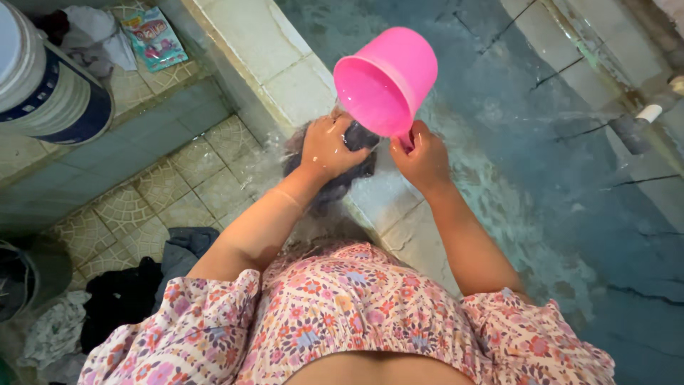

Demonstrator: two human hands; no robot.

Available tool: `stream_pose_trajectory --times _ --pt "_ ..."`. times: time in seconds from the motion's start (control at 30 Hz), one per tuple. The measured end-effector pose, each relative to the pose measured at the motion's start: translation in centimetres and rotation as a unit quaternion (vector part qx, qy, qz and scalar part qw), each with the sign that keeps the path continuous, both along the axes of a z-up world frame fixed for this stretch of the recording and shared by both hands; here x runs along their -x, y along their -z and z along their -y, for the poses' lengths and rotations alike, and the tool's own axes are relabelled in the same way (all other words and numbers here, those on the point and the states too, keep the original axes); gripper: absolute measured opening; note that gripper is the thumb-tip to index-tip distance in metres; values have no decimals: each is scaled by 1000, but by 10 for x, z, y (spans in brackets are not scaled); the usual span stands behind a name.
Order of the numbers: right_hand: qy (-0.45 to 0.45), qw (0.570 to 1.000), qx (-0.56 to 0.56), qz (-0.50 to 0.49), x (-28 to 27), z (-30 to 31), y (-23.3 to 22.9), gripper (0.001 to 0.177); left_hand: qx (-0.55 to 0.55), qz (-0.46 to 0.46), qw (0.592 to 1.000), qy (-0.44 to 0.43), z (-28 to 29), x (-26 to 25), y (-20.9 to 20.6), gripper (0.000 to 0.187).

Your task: The person picks up dark and light colored clothing items, rinses them one by one in a basin of water by pouring water from a pink pitcher, and wrings them out by hand.

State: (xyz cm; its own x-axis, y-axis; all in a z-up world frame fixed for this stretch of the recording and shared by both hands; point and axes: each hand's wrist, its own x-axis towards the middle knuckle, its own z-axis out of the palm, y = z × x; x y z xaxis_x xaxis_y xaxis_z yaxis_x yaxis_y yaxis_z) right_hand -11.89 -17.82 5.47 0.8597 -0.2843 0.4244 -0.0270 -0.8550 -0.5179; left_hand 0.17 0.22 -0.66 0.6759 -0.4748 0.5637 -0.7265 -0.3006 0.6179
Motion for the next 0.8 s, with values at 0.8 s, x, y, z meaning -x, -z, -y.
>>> stream_pose_trajectory --times 0.8 --pt "163 854 -292 -400 106 187 245 12 -10 -35 999 34 2 0 -12 52"
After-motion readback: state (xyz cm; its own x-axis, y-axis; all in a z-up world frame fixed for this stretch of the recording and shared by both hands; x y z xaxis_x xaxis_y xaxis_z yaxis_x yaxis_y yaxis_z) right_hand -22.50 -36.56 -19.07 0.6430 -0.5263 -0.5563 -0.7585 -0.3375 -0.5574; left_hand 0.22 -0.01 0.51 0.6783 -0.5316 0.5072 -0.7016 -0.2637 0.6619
